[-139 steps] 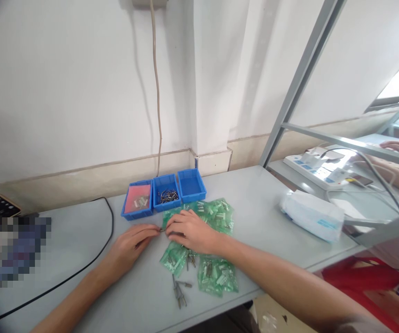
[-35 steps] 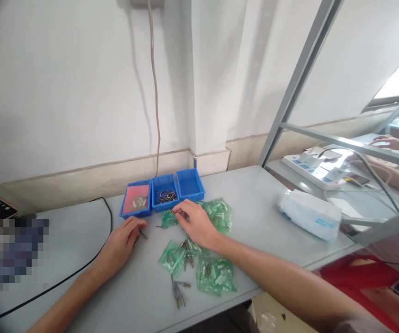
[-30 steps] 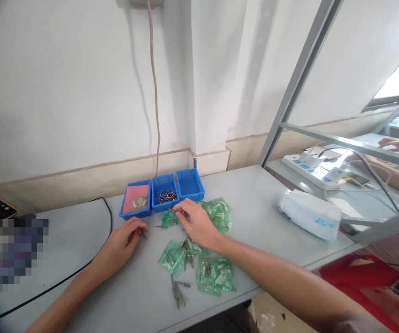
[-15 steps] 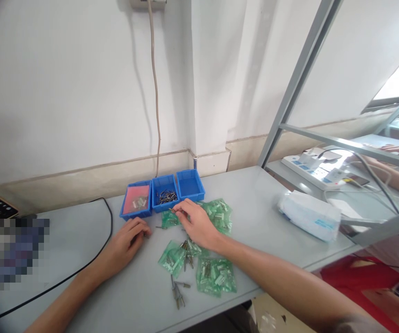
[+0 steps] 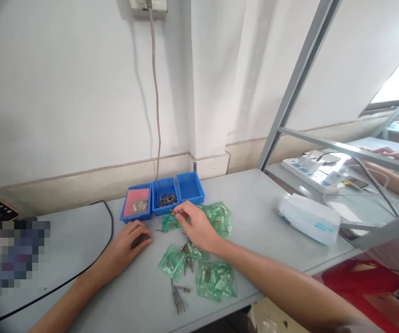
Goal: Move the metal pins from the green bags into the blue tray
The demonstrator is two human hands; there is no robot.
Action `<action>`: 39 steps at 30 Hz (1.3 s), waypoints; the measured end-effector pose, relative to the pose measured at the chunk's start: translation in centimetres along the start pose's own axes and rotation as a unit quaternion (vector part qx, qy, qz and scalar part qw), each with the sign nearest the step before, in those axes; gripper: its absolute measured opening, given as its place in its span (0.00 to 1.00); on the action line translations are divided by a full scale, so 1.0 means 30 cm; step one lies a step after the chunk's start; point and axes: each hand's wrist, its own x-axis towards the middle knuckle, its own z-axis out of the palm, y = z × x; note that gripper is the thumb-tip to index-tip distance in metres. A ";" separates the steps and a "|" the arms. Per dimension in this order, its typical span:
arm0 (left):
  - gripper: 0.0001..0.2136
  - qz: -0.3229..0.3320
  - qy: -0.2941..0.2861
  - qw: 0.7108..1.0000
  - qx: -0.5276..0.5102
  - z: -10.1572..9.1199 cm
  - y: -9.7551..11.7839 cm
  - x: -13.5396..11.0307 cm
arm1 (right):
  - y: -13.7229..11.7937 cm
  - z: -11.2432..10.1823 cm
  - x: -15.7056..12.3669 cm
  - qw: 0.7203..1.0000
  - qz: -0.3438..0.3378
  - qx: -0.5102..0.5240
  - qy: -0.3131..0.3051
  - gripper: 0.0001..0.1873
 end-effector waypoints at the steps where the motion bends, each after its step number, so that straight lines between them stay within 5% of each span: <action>1: 0.09 0.002 0.002 1.000 0.005 -0.001 -0.001 -0.001 | -0.004 -0.002 0.000 1.000 0.001 0.004 0.001 0.05; 18: 0.15 -0.026 0.018 0.965 0.259 0.020 -0.034 -0.014 | -0.018 -0.007 0.001 1.000 0.017 0.011 0.005 0.05; 39: 0.15 -0.026 -0.001 0.974 0.225 0.013 -0.036 -0.014 | -0.036 -0.011 -0.002 0.997 0.059 0.050 0.004 0.08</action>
